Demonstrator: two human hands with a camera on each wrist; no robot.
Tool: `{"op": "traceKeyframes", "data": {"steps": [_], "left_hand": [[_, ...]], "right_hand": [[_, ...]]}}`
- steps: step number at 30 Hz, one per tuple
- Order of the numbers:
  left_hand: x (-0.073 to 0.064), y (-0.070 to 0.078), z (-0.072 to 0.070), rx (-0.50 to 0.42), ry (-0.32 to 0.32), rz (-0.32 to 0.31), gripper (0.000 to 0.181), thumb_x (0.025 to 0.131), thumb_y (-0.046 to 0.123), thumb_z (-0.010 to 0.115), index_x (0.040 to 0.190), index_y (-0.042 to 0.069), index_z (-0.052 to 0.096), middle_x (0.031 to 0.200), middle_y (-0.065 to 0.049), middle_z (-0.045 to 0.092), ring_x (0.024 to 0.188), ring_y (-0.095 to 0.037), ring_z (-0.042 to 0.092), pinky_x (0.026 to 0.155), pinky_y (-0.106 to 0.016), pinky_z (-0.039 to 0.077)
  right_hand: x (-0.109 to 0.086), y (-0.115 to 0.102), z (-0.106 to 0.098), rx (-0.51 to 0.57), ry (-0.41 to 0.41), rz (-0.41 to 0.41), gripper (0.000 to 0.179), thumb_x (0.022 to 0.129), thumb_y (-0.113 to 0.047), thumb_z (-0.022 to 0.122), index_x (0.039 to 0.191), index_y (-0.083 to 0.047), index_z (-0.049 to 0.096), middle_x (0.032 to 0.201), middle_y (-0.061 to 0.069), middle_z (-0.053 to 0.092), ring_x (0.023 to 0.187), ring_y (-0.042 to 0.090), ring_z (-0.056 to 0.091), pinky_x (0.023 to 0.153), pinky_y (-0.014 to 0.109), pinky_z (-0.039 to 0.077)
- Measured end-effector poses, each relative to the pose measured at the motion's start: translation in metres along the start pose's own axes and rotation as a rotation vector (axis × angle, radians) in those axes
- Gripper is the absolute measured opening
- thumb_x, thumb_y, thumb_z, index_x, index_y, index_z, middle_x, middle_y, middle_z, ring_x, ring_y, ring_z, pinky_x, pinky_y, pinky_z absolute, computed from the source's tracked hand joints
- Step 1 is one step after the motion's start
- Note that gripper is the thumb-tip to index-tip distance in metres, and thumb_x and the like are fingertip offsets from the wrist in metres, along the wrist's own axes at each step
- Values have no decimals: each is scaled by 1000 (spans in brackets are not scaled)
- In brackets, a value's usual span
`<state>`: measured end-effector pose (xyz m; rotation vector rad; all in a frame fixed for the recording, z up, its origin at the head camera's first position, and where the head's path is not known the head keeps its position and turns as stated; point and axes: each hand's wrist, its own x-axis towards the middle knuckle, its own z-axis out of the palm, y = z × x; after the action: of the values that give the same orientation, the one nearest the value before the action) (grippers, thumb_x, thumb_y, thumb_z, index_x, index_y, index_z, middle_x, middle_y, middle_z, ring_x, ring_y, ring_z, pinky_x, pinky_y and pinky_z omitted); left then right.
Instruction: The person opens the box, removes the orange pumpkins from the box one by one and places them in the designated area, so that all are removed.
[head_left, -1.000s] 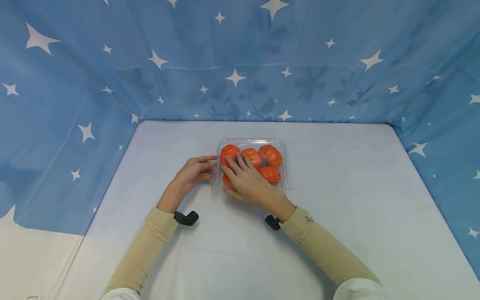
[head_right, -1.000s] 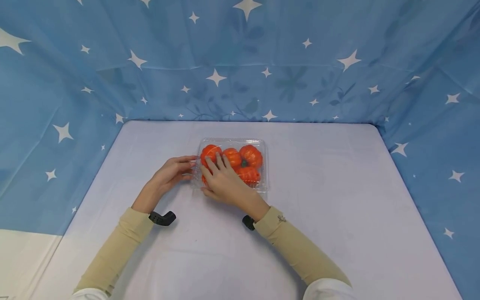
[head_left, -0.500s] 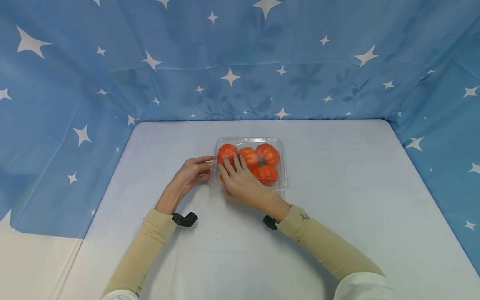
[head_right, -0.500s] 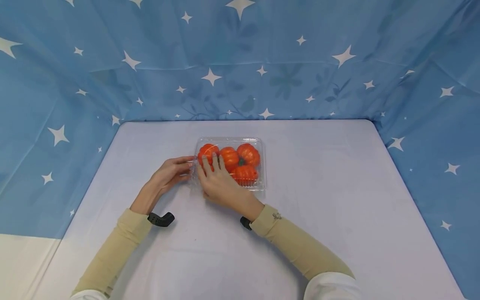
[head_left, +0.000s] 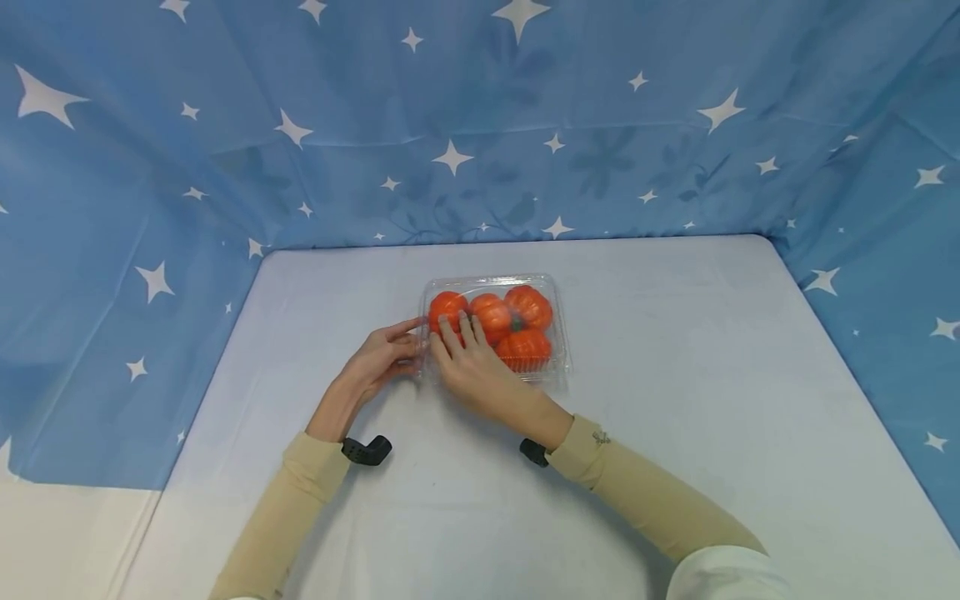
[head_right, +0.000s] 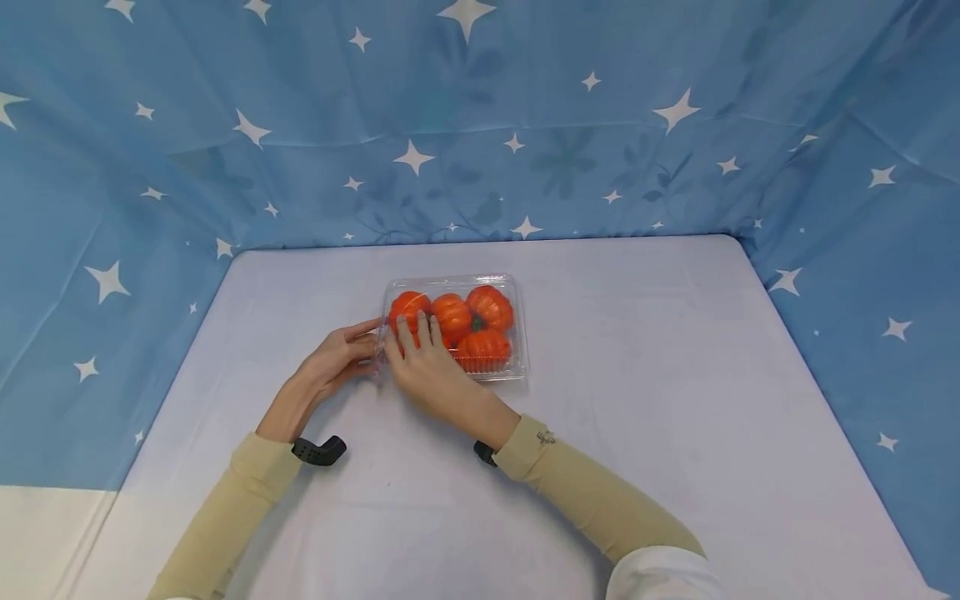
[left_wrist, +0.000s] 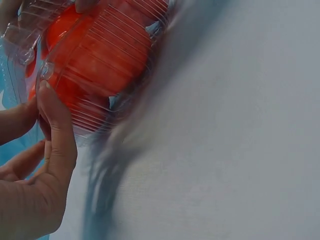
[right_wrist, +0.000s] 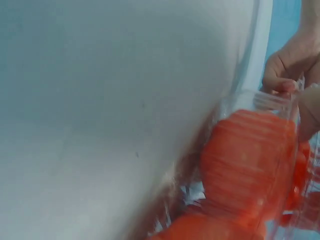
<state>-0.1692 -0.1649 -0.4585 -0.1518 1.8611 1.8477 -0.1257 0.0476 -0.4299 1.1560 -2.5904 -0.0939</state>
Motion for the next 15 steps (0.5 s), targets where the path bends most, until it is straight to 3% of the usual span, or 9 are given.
{"op": "traceKeyframes", "data": {"steps": [7,15], "left_hand": [[0,1,0,-24,3,32,59,101,5,58,157,10,40,103,1,66,78,-10,62,71,-24,57],[1,-3,-2,-35,-11,32,60,101,5,58,158,12,39,97,3,66,78,-11,60,72,-23,56]], "right_hand": [[-4,10,-4,65,-104,0,61,102,-31,65,151,0,44,156,24,45,142,50,45,117,57,38],[-19,25,-4,208,-137,-12,75,96,-24,74,158,-8,37,162,21,38,146,55,35,119,60,33]]}}
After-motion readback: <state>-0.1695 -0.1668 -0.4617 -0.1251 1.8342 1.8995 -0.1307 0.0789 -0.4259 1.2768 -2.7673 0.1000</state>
